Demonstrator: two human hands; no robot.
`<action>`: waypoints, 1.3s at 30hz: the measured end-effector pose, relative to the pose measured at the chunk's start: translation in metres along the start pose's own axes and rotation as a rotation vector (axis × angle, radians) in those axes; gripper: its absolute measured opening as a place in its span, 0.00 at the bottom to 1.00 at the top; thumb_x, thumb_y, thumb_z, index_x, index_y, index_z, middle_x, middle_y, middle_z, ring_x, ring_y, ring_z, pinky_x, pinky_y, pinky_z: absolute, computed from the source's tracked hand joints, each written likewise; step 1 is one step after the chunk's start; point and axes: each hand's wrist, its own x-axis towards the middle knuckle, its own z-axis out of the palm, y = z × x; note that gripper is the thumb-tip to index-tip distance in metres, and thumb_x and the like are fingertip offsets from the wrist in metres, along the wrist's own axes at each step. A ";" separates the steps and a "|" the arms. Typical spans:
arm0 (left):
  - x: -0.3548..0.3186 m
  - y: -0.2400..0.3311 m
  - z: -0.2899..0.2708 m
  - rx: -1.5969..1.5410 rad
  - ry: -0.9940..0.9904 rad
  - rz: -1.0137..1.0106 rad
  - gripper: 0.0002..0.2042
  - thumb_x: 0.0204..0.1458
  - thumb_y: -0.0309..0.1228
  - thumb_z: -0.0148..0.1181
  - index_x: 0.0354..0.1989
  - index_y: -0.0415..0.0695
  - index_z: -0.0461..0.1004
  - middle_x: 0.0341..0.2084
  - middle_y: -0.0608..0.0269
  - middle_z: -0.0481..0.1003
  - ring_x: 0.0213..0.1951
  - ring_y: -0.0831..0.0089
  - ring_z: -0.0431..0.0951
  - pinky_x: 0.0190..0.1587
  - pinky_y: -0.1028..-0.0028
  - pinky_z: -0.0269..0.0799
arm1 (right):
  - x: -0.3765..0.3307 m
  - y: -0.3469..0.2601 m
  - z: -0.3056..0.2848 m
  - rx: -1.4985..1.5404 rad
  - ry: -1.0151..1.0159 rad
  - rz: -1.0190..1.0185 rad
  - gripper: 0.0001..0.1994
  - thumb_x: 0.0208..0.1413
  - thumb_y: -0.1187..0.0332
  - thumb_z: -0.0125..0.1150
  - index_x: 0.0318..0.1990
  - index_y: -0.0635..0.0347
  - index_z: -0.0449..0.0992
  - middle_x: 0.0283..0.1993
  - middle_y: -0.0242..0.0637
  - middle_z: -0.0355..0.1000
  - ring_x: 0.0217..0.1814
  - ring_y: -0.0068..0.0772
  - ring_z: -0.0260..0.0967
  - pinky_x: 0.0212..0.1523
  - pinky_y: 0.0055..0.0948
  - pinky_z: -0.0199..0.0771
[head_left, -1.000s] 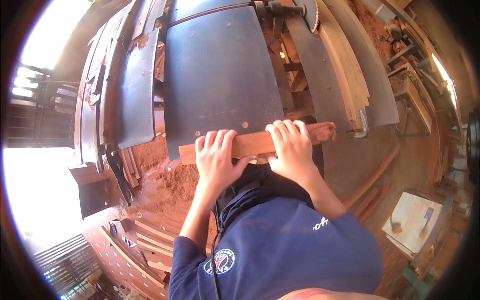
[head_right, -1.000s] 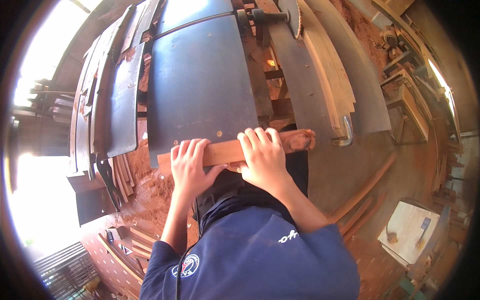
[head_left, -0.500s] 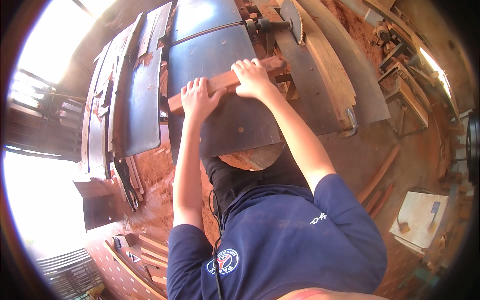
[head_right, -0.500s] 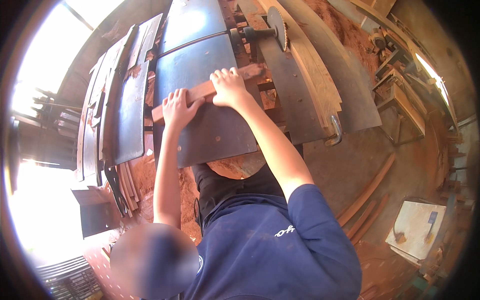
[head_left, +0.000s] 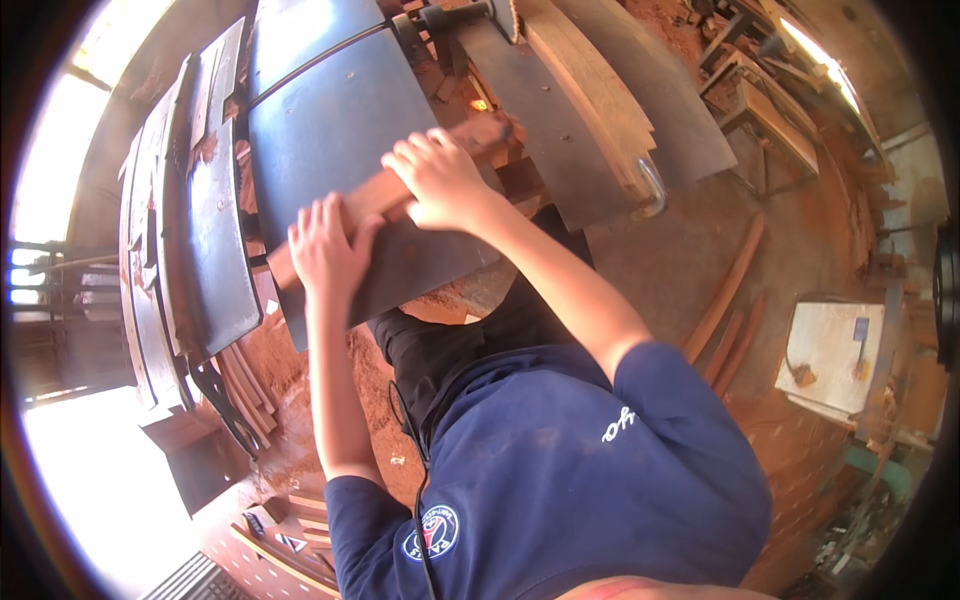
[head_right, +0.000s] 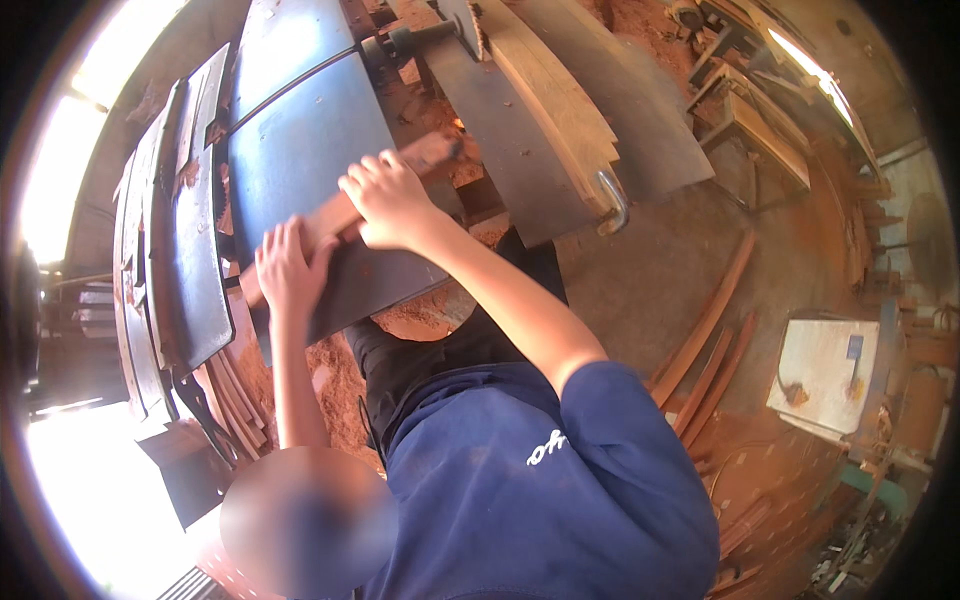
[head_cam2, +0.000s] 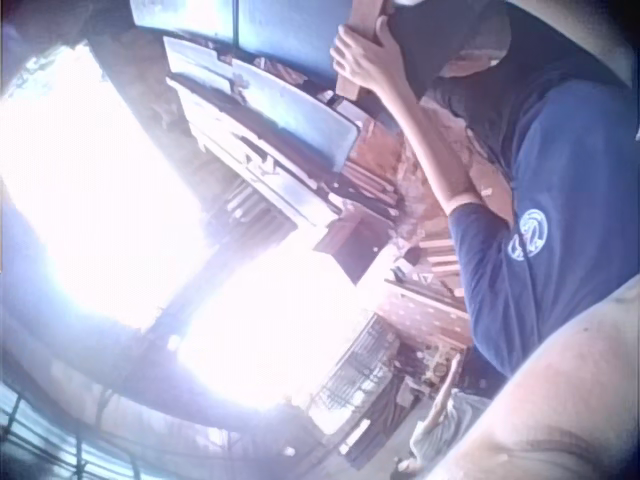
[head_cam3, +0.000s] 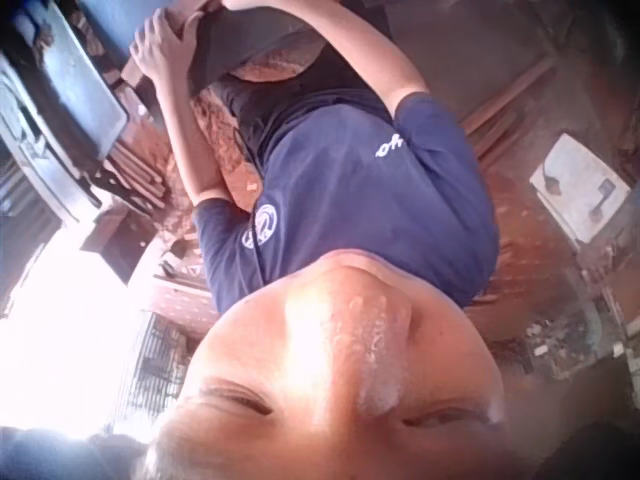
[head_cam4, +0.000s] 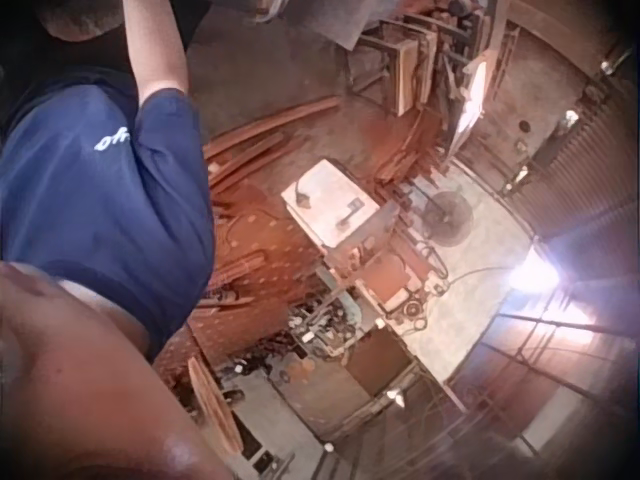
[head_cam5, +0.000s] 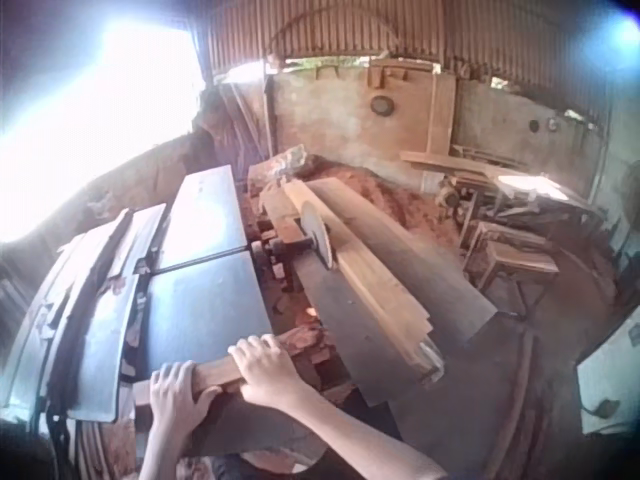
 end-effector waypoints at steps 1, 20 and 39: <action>0.019 -0.018 0.009 -0.014 -0.032 0.029 0.30 0.55 0.57 0.66 0.55 0.43 0.75 0.45 0.58 0.79 0.50 0.57 0.77 0.53 0.58 0.69 | 0.013 0.003 0.004 -0.015 0.019 0.061 0.29 0.43 0.65 0.75 0.56 0.59 0.77 0.55 0.40 0.73 0.63 0.43 0.68 0.68 0.45 0.64; -0.072 0.027 -0.061 -0.192 -0.196 0.036 0.32 0.42 0.45 0.79 0.52 0.42 0.72 0.45 0.56 0.77 0.52 0.55 0.75 0.57 0.57 0.66 | -0.270 0.071 -0.127 0.035 0.157 1.114 0.18 0.70 0.53 0.60 0.45 0.62 0.77 0.38 0.41 0.76 0.34 0.41 0.75 0.39 0.41 0.76; 0.078 -0.072 0.052 0.151 -0.028 -0.153 0.29 0.59 0.60 0.61 0.51 0.44 0.78 0.49 0.58 0.81 0.56 0.57 0.78 0.55 0.56 0.71 | -0.240 0.070 -0.155 -0.141 0.213 1.084 0.23 0.60 0.44 0.69 0.47 0.56 0.81 0.39 0.36 0.74 0.36 0.35 0.75 0.40 0.37 0.76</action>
